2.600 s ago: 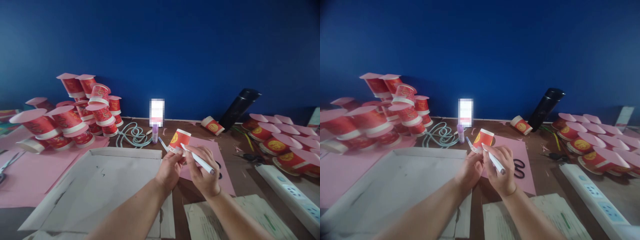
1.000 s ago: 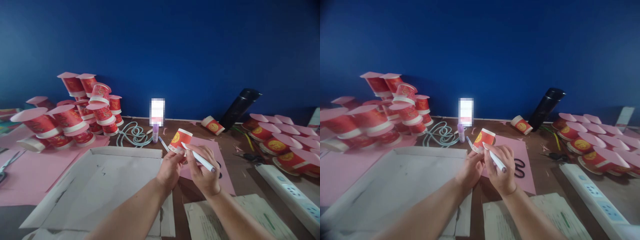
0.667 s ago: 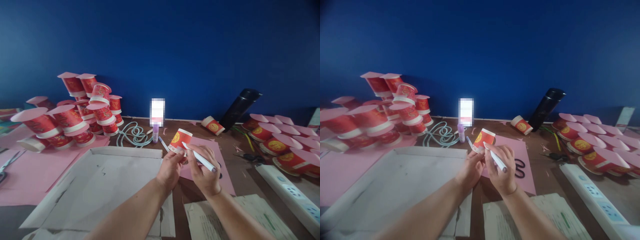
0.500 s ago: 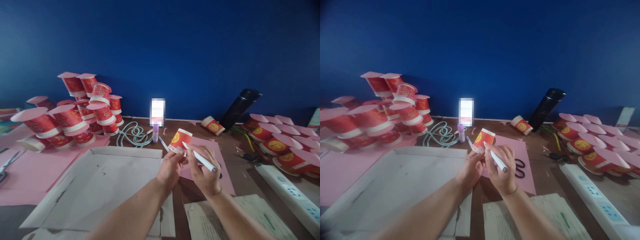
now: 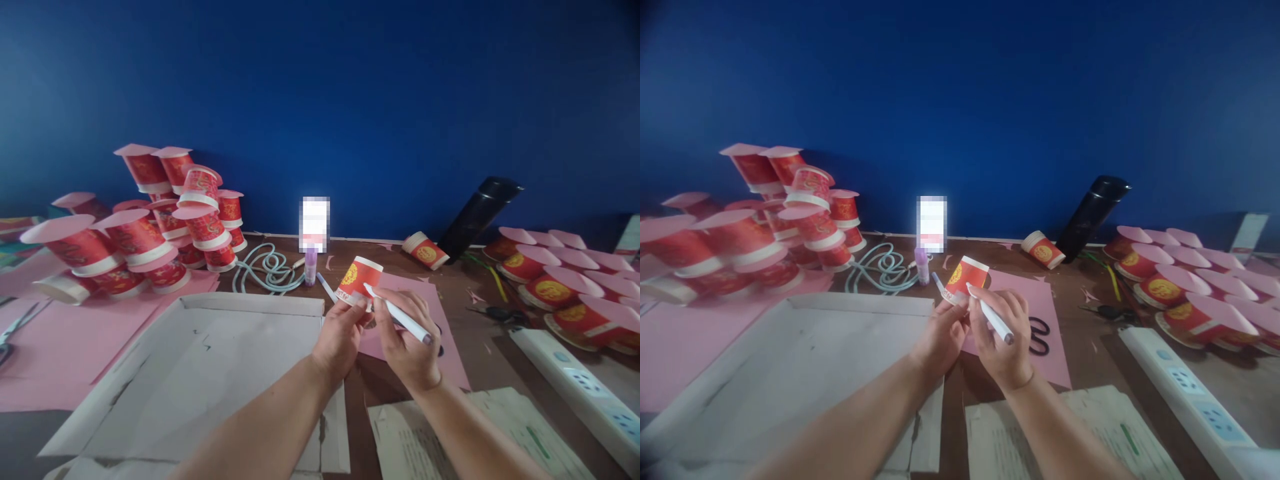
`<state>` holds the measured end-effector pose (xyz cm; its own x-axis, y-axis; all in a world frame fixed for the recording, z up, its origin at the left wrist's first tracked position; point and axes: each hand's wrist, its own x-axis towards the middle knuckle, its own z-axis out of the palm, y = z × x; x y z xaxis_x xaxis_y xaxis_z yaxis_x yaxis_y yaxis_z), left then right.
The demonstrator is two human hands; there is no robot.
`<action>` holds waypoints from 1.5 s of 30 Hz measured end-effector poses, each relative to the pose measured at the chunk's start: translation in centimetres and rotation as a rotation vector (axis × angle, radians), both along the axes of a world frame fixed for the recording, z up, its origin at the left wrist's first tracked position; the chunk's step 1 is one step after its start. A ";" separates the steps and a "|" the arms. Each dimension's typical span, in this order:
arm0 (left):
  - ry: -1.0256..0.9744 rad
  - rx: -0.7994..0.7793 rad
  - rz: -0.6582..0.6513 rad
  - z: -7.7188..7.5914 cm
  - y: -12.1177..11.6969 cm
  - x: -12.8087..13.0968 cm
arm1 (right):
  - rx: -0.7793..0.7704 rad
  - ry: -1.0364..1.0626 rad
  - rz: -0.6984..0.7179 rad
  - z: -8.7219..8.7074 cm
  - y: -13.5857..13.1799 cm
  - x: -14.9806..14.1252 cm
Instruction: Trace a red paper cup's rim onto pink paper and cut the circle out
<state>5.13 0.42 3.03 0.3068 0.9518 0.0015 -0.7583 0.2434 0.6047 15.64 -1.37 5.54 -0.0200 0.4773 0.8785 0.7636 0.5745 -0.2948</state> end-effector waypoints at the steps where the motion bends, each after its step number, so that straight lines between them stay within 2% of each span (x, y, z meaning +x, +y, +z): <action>1: -0.001 0.000 0.000 0.0 0.0 0.0 | 0.003 0.000 0.002 0.0 0.0 0.0; 33: -0.003 -0.016 0.006 0.2 -0.1 -0.1 | 0.005 0.000 -0.023 -0.1 0.1 0.0; 45: -0.034 -0.049 -0.004 0.1 0.0 -0.1 | 0.009 0.007 0.025 -0.1 0.0 0.1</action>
